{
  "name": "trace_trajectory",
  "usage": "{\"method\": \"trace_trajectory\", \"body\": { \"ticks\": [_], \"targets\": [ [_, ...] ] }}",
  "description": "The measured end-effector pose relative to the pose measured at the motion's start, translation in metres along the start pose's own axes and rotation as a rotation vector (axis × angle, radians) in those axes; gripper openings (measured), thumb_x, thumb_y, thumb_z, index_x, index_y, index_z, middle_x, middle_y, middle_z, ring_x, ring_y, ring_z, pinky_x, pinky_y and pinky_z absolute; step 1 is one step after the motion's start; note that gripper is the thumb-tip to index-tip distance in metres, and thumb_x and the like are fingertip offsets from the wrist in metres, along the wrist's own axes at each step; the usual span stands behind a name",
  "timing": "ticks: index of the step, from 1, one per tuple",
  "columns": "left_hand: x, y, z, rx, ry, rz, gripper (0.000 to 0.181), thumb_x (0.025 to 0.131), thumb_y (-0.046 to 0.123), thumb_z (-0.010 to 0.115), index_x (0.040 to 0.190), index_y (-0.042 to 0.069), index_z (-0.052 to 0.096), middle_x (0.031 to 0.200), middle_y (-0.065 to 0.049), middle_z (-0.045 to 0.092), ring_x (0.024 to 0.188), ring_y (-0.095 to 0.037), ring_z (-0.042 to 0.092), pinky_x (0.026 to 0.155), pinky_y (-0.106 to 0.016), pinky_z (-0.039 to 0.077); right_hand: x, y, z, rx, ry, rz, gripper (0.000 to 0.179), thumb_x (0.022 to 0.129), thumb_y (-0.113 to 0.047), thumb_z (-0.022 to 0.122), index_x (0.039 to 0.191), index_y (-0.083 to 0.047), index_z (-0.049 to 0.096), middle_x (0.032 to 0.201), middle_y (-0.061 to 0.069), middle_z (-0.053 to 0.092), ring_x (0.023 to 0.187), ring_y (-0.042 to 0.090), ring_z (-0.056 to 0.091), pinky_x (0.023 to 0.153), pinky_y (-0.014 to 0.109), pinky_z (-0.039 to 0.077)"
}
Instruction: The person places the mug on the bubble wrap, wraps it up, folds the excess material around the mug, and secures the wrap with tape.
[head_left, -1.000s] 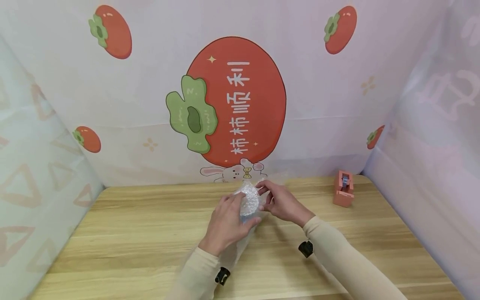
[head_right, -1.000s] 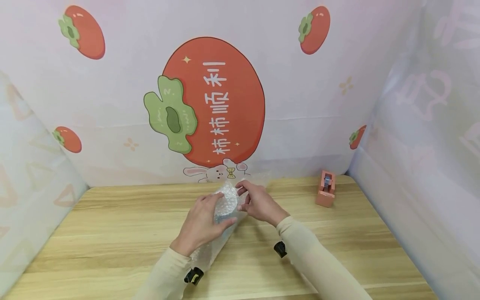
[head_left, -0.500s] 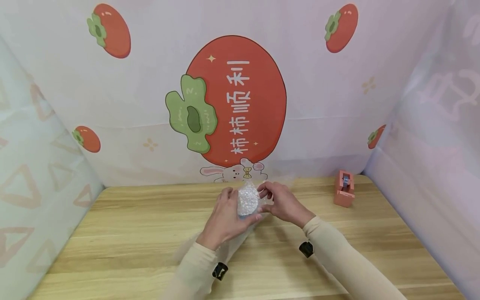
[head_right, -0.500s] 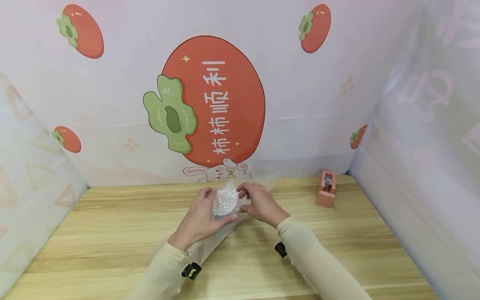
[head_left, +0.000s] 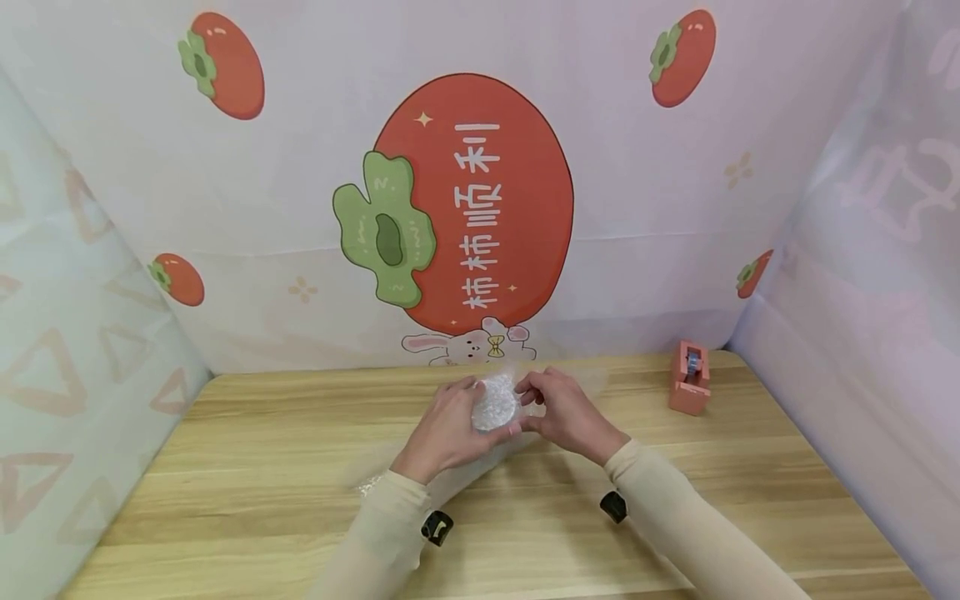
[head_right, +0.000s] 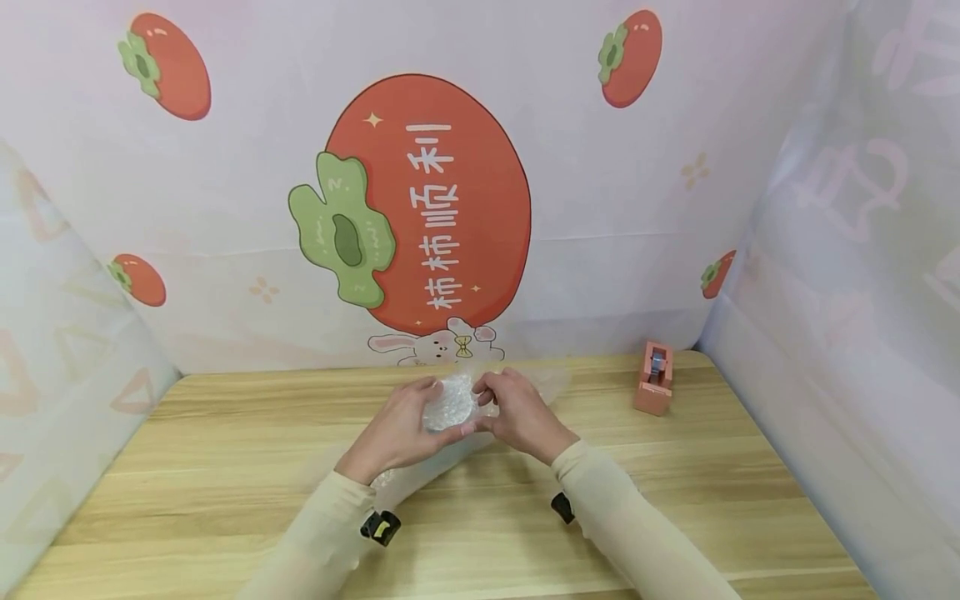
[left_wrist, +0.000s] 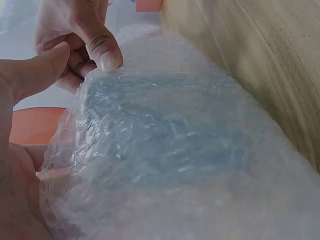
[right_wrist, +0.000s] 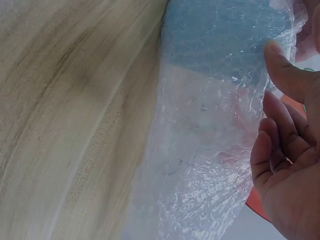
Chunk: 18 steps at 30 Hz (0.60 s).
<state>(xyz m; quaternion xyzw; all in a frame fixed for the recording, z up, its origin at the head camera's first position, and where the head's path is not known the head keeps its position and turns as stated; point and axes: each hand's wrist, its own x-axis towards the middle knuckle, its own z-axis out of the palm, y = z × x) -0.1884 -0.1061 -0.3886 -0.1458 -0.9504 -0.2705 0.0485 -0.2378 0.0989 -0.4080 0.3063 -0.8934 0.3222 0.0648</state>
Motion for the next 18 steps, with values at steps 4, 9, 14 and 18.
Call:
{"method": "trace_trajectory", "body": {
  "ticks": [4,9,14,18],
  "targets": [
    [0.003,-0.001,0.001,0.02,0.027,0.022,0.078,0.083,0.053,0.079,0.13,-0.007,0.063,0.141,-0.024,0.056,0.133,-0.043,0.047,0.107,-0.055,0.043,-0.003,0.001,0.001,-0.004,0.004,-0.025,0.039,0.075,-0.019,0.091,0.105,-0.009,0.068,0.091,-0.003,0.061,0.086,0.016,0.06,0.074,0.029,0.053],
    [0.004,-0.003,0.006,0.056,0.083,0.058,0.076,0.081,0.051,0.082,0.127,-0.007,0.064,0.137,-0.024,0.059,0.129,-0.043,0.051,0.106,-0.055,0.044,-0.005,0.0,0.0,-0.001,0.004,-0.055,0.039,0.076,-0.02,0.09,0.106,-0.008,0.068,0.092,-0.002,0.062,0.085,0.015,0.061,0.075,0.028,0.054],
    [0.004,-0.002,0.009,0.09,0.103,0.053,0.073,0.081,0.049,0.083,0.126,-0.006,0.064,0.137,-0.024,0.059,0.128,-0.042,0.053,0.106,-0.052,0.044,-0.005,0.002,0.0,0.001,-0.001,-0.086,0.038,0.077,-0.019,0.09,0.106,-0.007,0.068,0.093,-0.002,0.063,0.085,0.016,0.061,0.075,0.027,0.054],
    [0.005,0.002,0.01,0.138,0.122,0.055,0.068,0.08,0.045,0.084,0.121,-0.006,0.064,0.128,-0.022,0.064,0.122,-0.039,0.057,0.102,-0.05,0.048,-0.005,0.003,-0.001,-0.011,-0.014,-0.124,0.04,0.076,-0.016,0.091,0.107,-0.006,0.068,0.094,-0.001,0.065,0.085,0.016,0.06,0.076,0.027,0.054]
  ]
}}
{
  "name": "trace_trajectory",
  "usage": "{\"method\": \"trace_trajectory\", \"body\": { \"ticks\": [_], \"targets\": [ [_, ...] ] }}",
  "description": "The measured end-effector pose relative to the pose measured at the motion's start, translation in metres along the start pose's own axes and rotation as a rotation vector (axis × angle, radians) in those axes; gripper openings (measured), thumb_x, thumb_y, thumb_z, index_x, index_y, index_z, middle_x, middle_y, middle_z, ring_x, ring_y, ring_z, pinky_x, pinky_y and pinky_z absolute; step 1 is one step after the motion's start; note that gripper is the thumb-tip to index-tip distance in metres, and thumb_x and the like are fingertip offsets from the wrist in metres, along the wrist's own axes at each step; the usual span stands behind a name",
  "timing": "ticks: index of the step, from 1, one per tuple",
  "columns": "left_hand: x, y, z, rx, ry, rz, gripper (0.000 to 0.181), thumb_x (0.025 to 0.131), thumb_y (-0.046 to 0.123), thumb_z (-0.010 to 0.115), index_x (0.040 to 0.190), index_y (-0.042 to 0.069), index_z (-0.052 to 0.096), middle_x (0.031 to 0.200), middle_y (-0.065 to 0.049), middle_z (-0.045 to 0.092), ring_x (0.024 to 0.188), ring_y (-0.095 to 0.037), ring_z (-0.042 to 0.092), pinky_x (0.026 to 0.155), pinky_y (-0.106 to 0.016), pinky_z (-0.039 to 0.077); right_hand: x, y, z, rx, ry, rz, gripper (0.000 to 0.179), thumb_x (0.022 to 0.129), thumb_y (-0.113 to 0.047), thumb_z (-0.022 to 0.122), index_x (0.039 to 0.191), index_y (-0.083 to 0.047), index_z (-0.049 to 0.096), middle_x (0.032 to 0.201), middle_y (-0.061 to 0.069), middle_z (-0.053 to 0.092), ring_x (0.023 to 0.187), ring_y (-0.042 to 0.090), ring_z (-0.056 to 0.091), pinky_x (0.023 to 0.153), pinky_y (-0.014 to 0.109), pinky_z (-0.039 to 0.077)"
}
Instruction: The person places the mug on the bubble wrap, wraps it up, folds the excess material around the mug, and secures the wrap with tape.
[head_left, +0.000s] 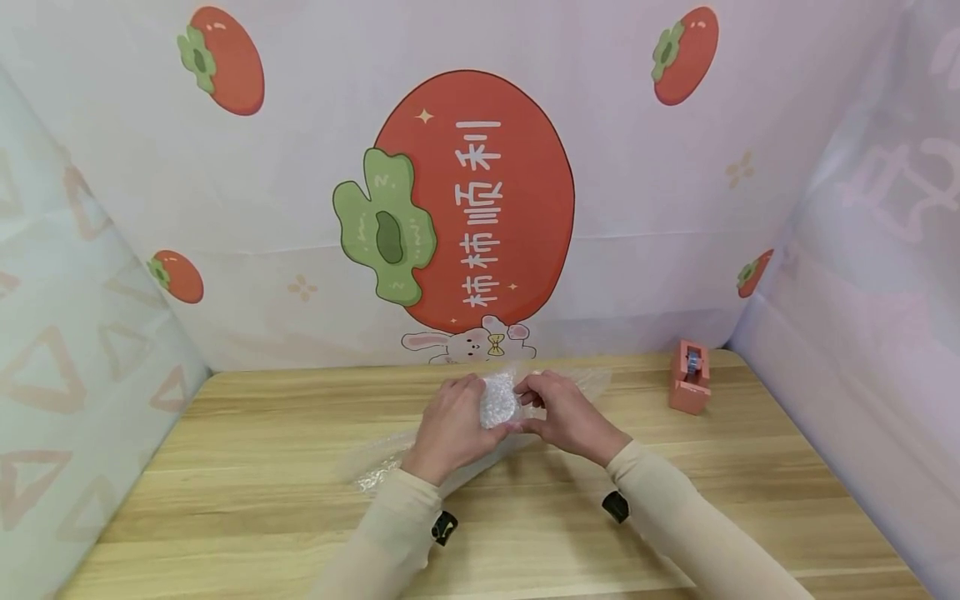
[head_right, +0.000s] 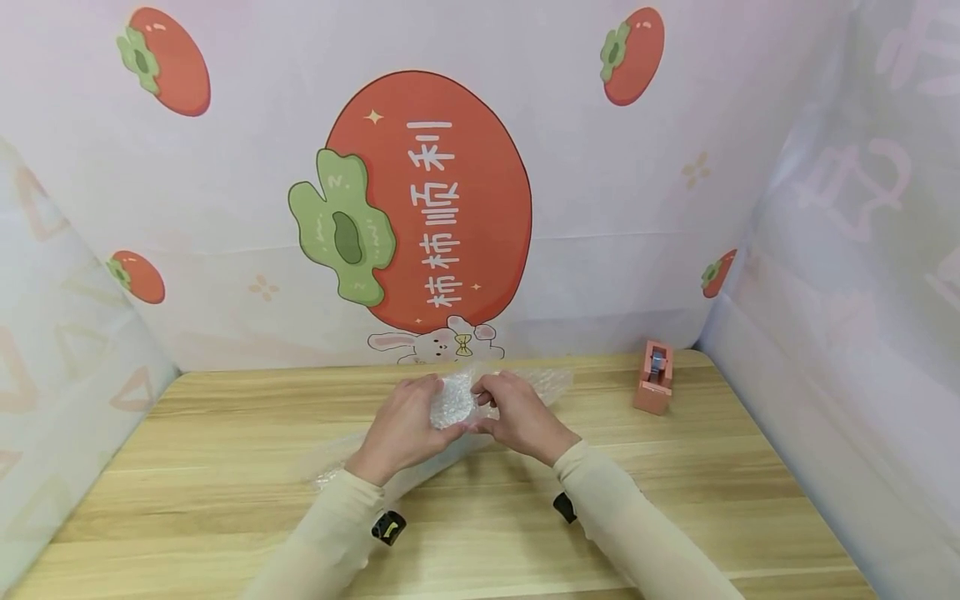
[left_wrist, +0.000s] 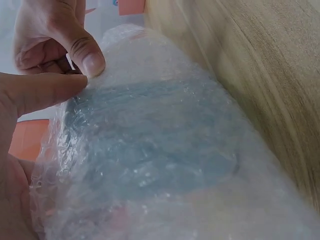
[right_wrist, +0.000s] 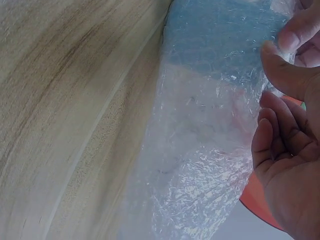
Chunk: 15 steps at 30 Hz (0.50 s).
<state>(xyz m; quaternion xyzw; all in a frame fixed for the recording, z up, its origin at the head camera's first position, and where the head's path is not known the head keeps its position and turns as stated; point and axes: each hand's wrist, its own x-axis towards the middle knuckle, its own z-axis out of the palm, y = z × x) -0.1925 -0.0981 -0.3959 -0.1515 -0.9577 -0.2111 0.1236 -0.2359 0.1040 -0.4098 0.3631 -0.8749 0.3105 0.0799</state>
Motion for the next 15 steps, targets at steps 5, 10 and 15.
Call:
{"method": "trace_trajectory", "body": {
  "ticks": [5,10,15],
  "targets": [
    [0.004,0.004,-0.001,0.033,-0.019,-0.006,0.062,0.078,0.039,0.084,0.117,-0.004,0.063,0.111,-0.016,0.068,0.111,-0.035,0.061,0.095,-0.048,0.052,-0.003,-0.002,-0.005,-0.02,-0.054,-0.014,0.047,0.074,-0.01,0.092,0.112,-0.006,0.066,0.099,0.0,0.065,0.089,0.018,0.06,0.08,0.03,0.054],
    [0.009,0.005,-0.003,0.052,-0.078,-0.011,0.062,0.077,0.038,0.083,0.12,-0.002,0.061,0.112,-0.014,0.067,0.114,-0.035,0.061,0.098,-0.048,0.05,-0.009,-0.006,-0.009,-0.064,-0.075,-0.035,0.048,0.077,-0.012,0.09,0.117,-0.007,0.064,0.102,0.002,0.065,0.093,0.022,0.06,0.082,0.034,0.054],
    [0.011,0.003,-0.005,0.092,-0.121,0.017,0.06,0.079,0.038,0.081,0.12,-0.001,0.06,0.12,-0.015,0.066,0.122,-0.036,0.057,0.105,-0.051,0.044,-0.015,-0.01,-0.009,-0.09,-0.033,-0.055,0.05,0.081,-0.018,0.087,0.122,-0.003,0.063,0.102,0.002,0.064,0.094,0.023,0.061,0.082,0.034,0.054]
  ]
}}
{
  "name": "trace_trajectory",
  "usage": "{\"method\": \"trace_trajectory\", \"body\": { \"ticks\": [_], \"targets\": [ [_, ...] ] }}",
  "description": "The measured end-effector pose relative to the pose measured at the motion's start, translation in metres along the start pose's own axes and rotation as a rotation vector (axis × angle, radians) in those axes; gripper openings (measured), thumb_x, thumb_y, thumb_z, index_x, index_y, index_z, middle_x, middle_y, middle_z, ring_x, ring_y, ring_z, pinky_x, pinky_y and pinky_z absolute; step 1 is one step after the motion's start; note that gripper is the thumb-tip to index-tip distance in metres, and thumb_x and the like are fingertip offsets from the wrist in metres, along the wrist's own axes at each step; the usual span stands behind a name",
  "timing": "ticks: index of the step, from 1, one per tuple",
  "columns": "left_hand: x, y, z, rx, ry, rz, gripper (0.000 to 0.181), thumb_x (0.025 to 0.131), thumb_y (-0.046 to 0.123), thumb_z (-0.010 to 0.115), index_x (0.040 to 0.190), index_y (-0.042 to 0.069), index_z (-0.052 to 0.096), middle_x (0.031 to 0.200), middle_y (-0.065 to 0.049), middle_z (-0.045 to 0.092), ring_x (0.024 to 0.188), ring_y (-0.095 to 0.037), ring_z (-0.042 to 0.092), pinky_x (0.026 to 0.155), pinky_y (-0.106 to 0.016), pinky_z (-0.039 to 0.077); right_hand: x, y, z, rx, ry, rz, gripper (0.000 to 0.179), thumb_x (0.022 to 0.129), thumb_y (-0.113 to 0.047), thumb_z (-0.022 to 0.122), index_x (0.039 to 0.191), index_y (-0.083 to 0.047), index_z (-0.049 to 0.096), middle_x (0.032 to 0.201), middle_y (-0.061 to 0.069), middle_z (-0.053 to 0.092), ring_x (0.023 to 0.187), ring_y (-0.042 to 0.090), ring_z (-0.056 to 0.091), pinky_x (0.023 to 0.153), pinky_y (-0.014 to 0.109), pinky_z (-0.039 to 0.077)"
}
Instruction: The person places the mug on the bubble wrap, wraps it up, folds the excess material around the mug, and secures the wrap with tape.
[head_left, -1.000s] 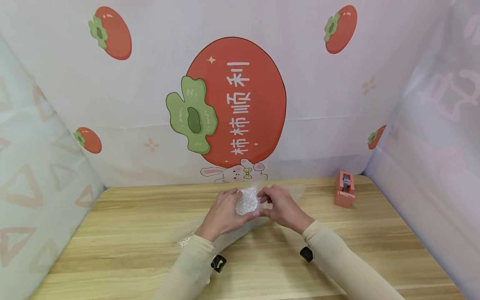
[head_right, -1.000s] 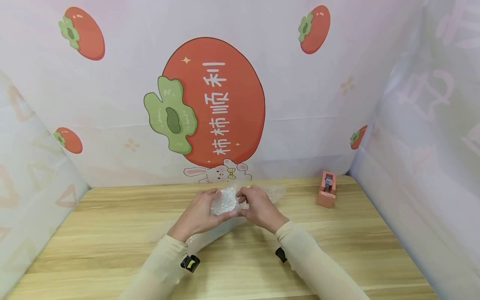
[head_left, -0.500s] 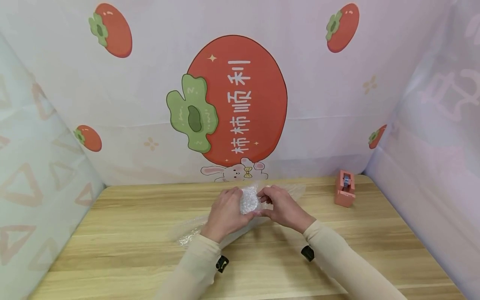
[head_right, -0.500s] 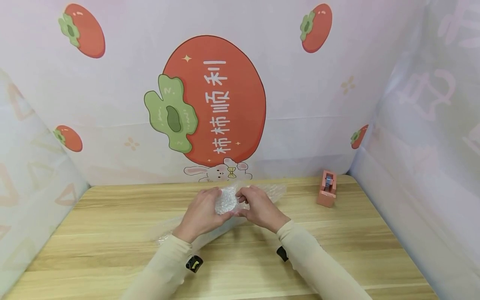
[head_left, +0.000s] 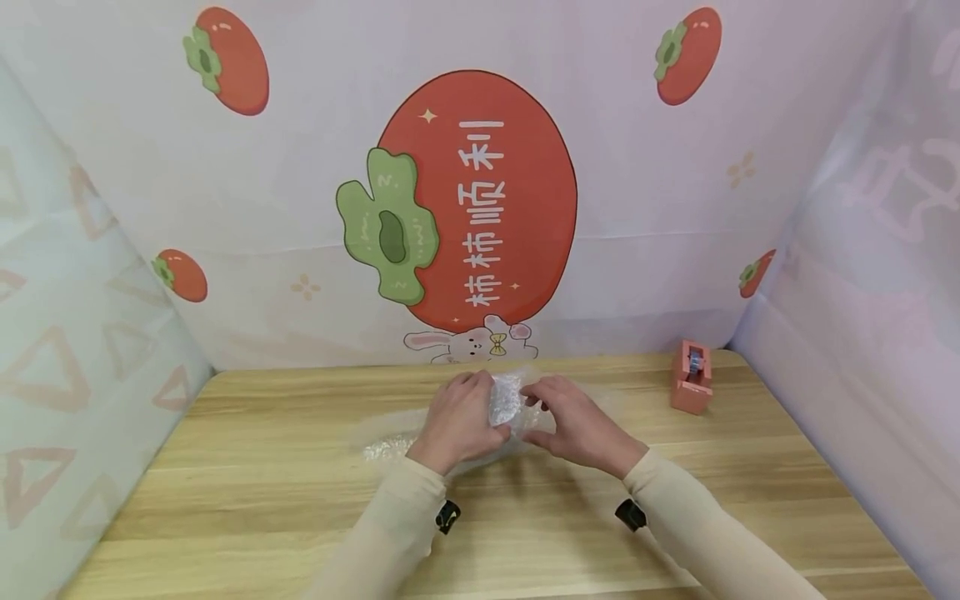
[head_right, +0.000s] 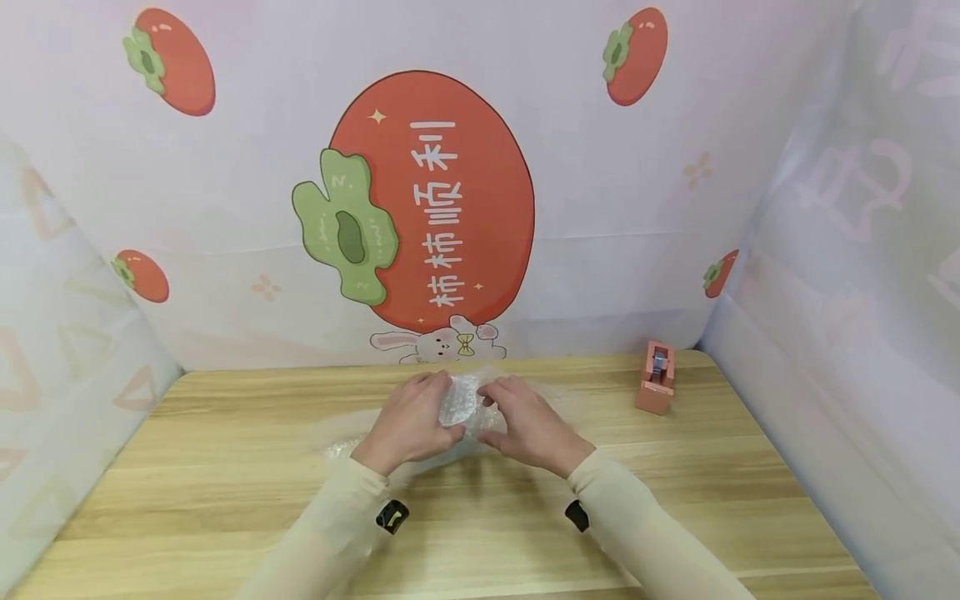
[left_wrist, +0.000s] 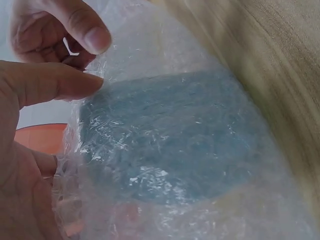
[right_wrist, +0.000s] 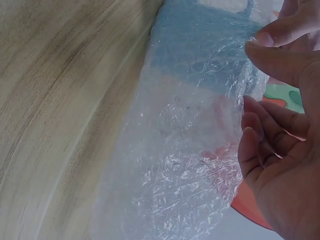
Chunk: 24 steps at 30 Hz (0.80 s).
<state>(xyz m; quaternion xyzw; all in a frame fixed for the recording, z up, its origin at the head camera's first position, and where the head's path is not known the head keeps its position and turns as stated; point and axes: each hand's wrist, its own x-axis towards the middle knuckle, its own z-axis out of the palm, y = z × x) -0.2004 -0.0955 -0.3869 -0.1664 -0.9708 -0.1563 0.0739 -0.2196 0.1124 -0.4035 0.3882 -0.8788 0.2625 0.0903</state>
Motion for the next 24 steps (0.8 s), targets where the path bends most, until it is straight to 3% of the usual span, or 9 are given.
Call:
{"method": "trace_trajectory", "body": {
  "ticks": [7,12,16,20,24],
  "targets": [
    [0.003,0.0,-0.006,0.008,-0.057,0.018,0.06,0.08,0.036,0.08,0.123,0.0,0.058,0.124,-0.015,0.065,0.125,-0.035,0.055,0.108,-0.052,0.042,-0.008,-0.003,-0.002,-0.043,0.119,0.036,0.043,0.085,-0.025,0.084,0.118,-0.004,0.066,0.106,0.006,0.061,0.1,0.024,0.058,0.084,0.04,0.052],
    [0.005,-0.001,-0.008,0.002,-0.091,0.044,0.061,0.081,0.034,0.079,0.126,-0.001,0.057,0.122,-0.014,0.066,0.122,-0.033,0.058,0.109,-0.048,0.042,-0.011,0.0,0.001,-0.114,0.186,0.017,0.039,0.087,-0.029,0.082,0.114,-0.004,0.067,0.104,0.009,0.058,0.098,0.025,0.048,0.085,0.042,0.044],
    [0.007,-0.001,-0.009,0.016,-0.109,0.067,0.061,0.08,0.031,0.079,0.127,-0.001,0.057,0.121,-0.014,0.065,0.122,-0.032,0.058,0.112,-0.046,0.04,-0.012,0.003,0.005,-0.158,0.217,0.031,0.033,0.09,-0.027,0.08,0.11,-0.004,0.068,0.102,0.009,0.058,0.098,0.028,0.048,0.086,0.046,0.04],
    [0.007,-0.001,-0.01,0.015,-0.129,0.064,0.066,0.081,0.031,0.079,0.133,-0.003,0.054,0.132,-0.017,0.062,0.132,-0.033,0.052,0.116,-0.045,0.034,-0.013,0.007,0.008,-0.182,0.224,0.084,0.026,0.09,-0.023,0.079,0.105,-0.005,0.068,0.1,0.008,0.057,0.098,0.03,0.049,0.084,0.049,0.037],
    [0.007,-0.002,-0.01,0.002,-0.141,0.054,0.07,0.081,0.03,0.079,0.137,-0.003,0.052,0.138,-0.018,0.058,0.137,-0.034,0.048,0.118,-0.046,0.031,-0.014,0.009,0.01,-0.142,0.182,0.167,0.031,0.089,-0.022,0.081,0.106,-0.003,0.064,0.096,0.008,0.057,0.094,0.029,0.051,0.081,0.047,0.039]
  ]
}}
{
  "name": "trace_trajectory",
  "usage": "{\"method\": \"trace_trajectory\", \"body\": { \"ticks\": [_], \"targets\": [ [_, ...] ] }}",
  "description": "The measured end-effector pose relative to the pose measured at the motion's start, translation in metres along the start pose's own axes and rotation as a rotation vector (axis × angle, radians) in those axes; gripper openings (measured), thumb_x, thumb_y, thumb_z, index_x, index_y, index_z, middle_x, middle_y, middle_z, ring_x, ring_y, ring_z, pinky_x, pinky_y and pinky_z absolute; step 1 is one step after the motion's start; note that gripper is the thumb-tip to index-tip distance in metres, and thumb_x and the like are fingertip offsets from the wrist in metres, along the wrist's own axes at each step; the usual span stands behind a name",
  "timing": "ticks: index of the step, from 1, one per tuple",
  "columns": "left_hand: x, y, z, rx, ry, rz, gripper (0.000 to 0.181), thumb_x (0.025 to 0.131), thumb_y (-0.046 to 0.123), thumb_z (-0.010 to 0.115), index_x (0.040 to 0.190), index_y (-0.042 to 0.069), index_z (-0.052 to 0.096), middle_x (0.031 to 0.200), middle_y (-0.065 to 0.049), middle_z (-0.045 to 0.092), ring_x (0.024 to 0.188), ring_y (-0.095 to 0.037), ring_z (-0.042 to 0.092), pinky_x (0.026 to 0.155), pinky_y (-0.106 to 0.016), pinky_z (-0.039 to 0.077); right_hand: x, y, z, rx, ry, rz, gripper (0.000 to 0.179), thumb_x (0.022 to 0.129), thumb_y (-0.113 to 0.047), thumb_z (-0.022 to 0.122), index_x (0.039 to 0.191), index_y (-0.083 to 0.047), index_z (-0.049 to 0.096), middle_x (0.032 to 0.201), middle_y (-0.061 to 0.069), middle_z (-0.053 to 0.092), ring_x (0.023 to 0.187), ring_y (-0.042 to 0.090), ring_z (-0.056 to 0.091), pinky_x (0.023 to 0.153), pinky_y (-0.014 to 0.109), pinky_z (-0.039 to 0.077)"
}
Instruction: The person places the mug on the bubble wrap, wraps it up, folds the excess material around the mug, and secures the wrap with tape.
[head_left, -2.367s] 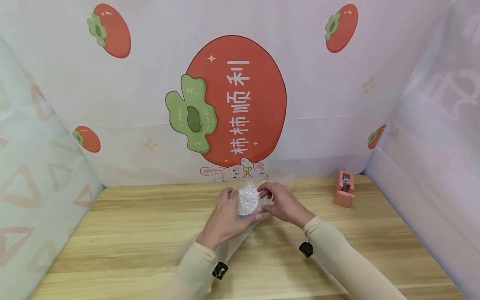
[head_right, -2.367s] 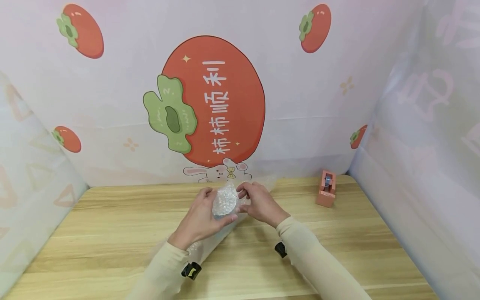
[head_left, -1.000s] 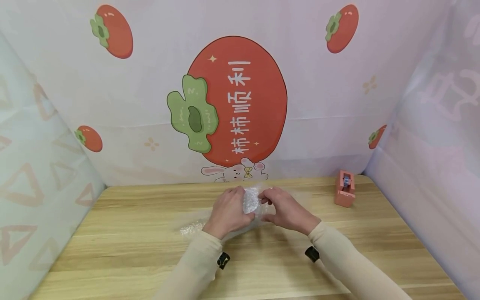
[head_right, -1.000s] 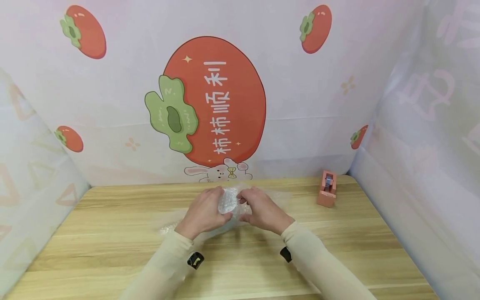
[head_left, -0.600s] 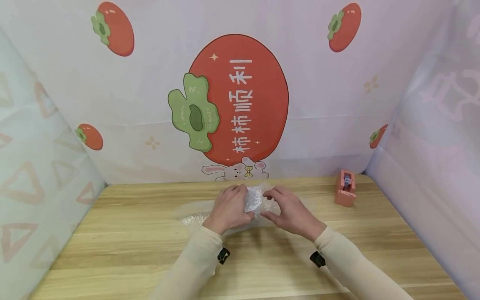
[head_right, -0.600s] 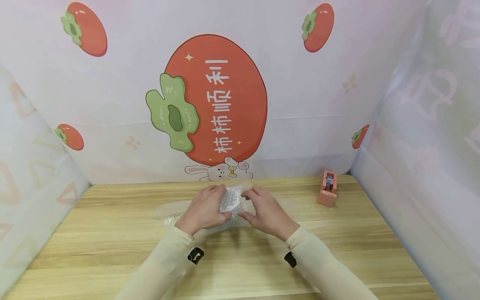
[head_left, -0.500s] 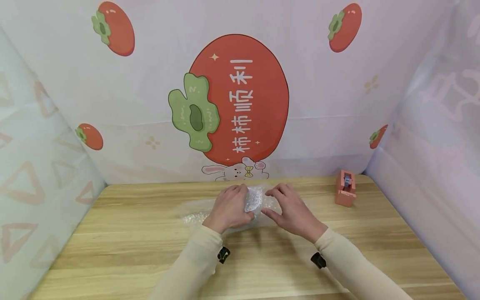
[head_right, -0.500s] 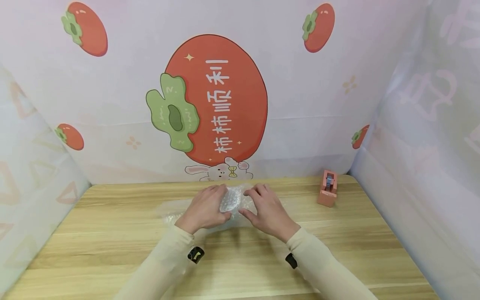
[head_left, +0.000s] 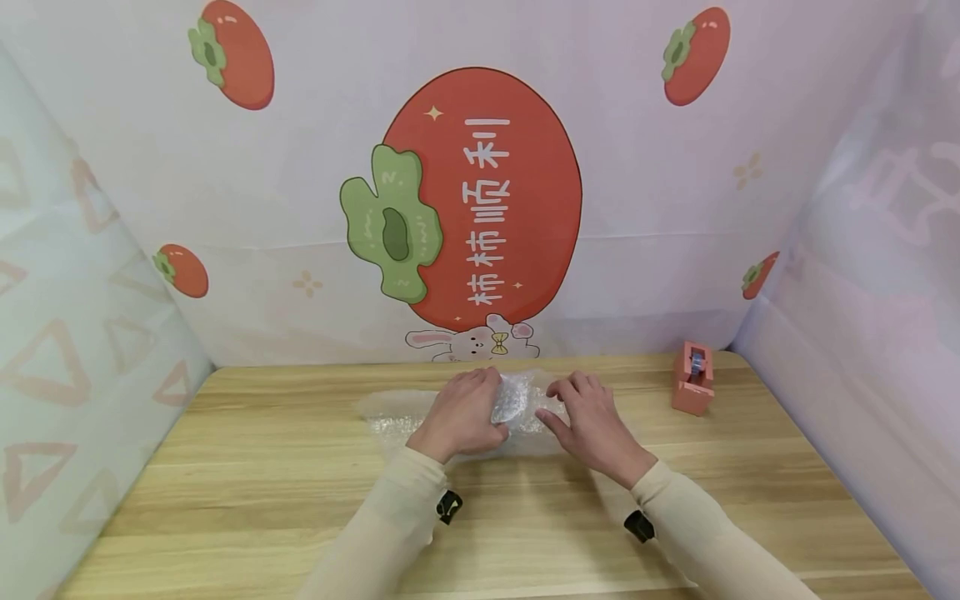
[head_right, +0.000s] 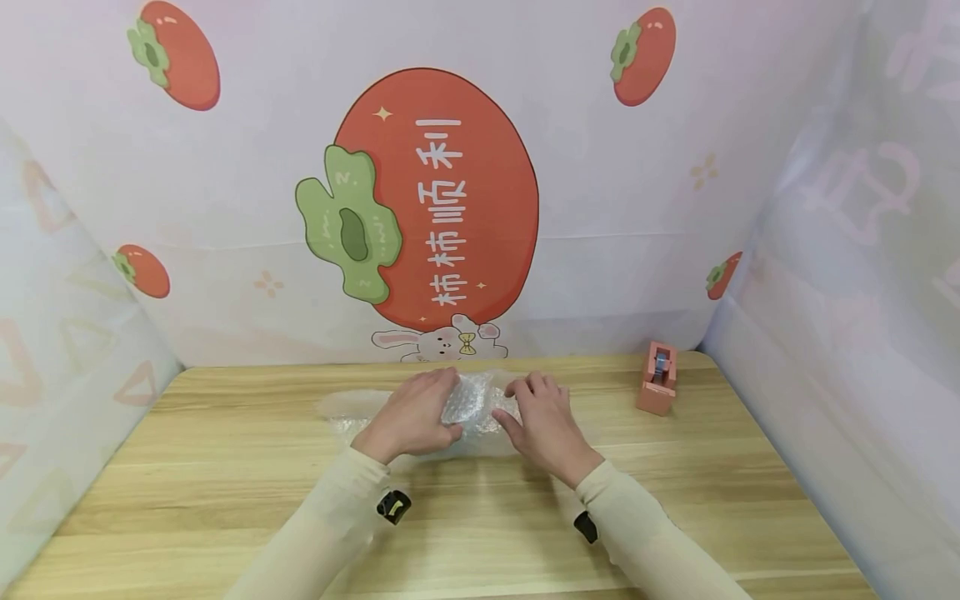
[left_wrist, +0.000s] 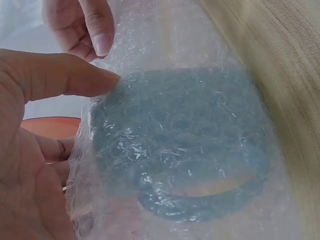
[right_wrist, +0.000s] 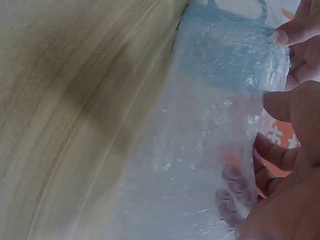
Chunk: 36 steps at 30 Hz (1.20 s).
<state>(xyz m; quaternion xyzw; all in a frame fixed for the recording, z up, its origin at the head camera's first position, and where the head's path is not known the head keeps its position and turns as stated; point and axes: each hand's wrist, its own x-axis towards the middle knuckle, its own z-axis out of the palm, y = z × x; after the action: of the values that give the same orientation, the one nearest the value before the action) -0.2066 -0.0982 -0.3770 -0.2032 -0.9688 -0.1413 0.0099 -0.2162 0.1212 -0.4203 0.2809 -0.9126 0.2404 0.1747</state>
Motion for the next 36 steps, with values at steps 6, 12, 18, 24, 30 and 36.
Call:
{"method": "trace_trajectory", "body": {
  "ticks": [6,12,18,24,30,36],
  "targets": [
    [-0.001,-0.001,0.0,-0.01,0.001,-0.001,0.075,0.082,0.03,0.079,0.142,-0.005,0.049,0.145,-0.02,0.053,0.14,-0.034,0.044,0.119,-0.047,0.029,0.002,0.004,-0.001,0.117,-0.053,0.156,0.052,0.087,-0.027,0.082,0.121,0.003,0.058,0.109,0.016,0.056,0.102,0.033,0.054,0.086,0.05,0.047],
    [-0.002,-0.001,0.001,-0.017,0.008,0.003,0.073,0.082,0.029,0.078,0.141,-0.005,0.05,0.145,-0.02,0.053,0.14,-0.034,0.044,0.119,-0.048,0.029,0.008,0.013,-0.002,0.166,-0.158,0.223,0.078,0.087,-0.029,0.081,0.146,0.004,0.043,0.113,0.019,0.056,0.101,0.033,0.055,0.085,0.049,0.051],
    [-0.002,0.0,0.001,0.004,0.008,0.006,0.076,0.082,0.03,0.079,0.142,-0.006,0.049,0.145,-0.021,0.053,0.14,-0.034,0.045,0.118,-0.048,0.03,0.014,0.016,-0.006,0.211,-0.277,0.165,0.09,0.089,-0.024,0.079,0.161,-0.016,0.026,0.096,0.006,0.062,0.075,0.017,0.055,0.069,0.037,0.049],
    [-0.002,0.0,0.002,0.021,0.01,0.008,0.077,0.082,0.031,0.079,0.142,-0.007,0.049,0.145,-0.021,0.053,0.139,-0.034,0.046,0.118,-0.048,0.031,0.019,0.013,-0.008,0.226,-0.304,0.072,0.087,0.09,-0.013,0.075,0.161,-0.021,0.027,0.099,0.004,0.062,0.076,0.015,0.056,0.069,0.035,0.05],
    [-0.002,0.0,0.002,0.021,0.009,0.011,0.077,0.083,0.03,0.078,0.143,-0.008,0.048,0.146,-0.022,0.052,0.14,-0.035,0.045,0.118,-0.048,0.031,0.02,0.012,-0.005,0.233,-0.328,0.088,0.069,0.095,-0.014,0.068,0.157,-0.017,0.038,0.092,0.002,0.058,0.072,0.013,0.052,0.062,0.033,0.047],
    [-0.002,0.0,0.002,0.029,0.012,0.014,0.075,0.082,0.031,0.078,0.141,-0.006,0.049,0.141,-0.02,0.055,0.136,-0.033,0.048,0.117,-0.046,0.032,0.017,0.015,-0.002,0.266,-0.341,0.129,0.049,0.098,-0.018,0.065,0.145,-0.007,0.054,0.116,0.007,0.064,0.084,0.015,0.055,0.071,0.035,0.049]
  ]
}}
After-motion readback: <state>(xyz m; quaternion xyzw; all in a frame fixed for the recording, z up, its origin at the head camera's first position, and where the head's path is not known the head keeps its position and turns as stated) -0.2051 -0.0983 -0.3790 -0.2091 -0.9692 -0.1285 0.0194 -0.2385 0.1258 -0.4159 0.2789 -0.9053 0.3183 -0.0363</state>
